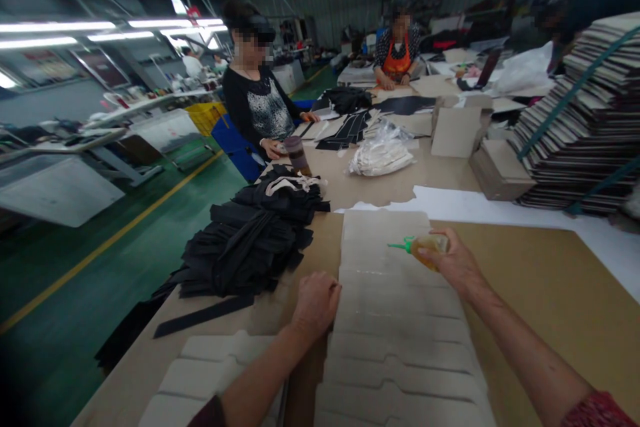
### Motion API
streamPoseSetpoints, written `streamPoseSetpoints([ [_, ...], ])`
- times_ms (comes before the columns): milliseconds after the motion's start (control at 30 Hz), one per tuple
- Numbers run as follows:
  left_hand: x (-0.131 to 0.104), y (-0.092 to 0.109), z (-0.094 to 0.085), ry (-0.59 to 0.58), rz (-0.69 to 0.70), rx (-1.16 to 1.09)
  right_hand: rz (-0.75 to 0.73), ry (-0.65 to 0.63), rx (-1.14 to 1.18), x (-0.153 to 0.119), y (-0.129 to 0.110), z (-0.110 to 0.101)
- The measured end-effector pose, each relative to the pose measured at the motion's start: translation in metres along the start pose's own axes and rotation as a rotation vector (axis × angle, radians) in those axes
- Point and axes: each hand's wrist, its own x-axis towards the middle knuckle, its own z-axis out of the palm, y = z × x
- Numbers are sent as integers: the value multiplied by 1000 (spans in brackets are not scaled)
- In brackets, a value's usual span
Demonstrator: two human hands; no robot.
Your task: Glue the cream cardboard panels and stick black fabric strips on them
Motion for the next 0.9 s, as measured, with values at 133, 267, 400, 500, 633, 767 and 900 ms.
streamPoseSetpoints([
  [133, 29, -6, 14, 68, -51, -1, 7, 44, -50, -2, 9, -14],
  [267, 40, -15, 28, 103, -7, -13, -5, 91, -98, -1, 9, -27],
  [400, 41, -25, 36, 142, 46, -38, -46, 171, -210, 6, 9, -46],
  [500, 42, -28, 38, 171, 68, -55, -30, 178, -263, 11, 11, -55],
  [633, 43, -29, 40, 190, 84, -67, -33, 158, -286, 17, 15, -56],
  [767, 43, -30, 41, 192, 92, -70, -101, 128, -333, 20, 19, -55],
  [900, 43, -32, 42, 194, 96, -73, -125, 99, -397, 23, 26, -57],
])
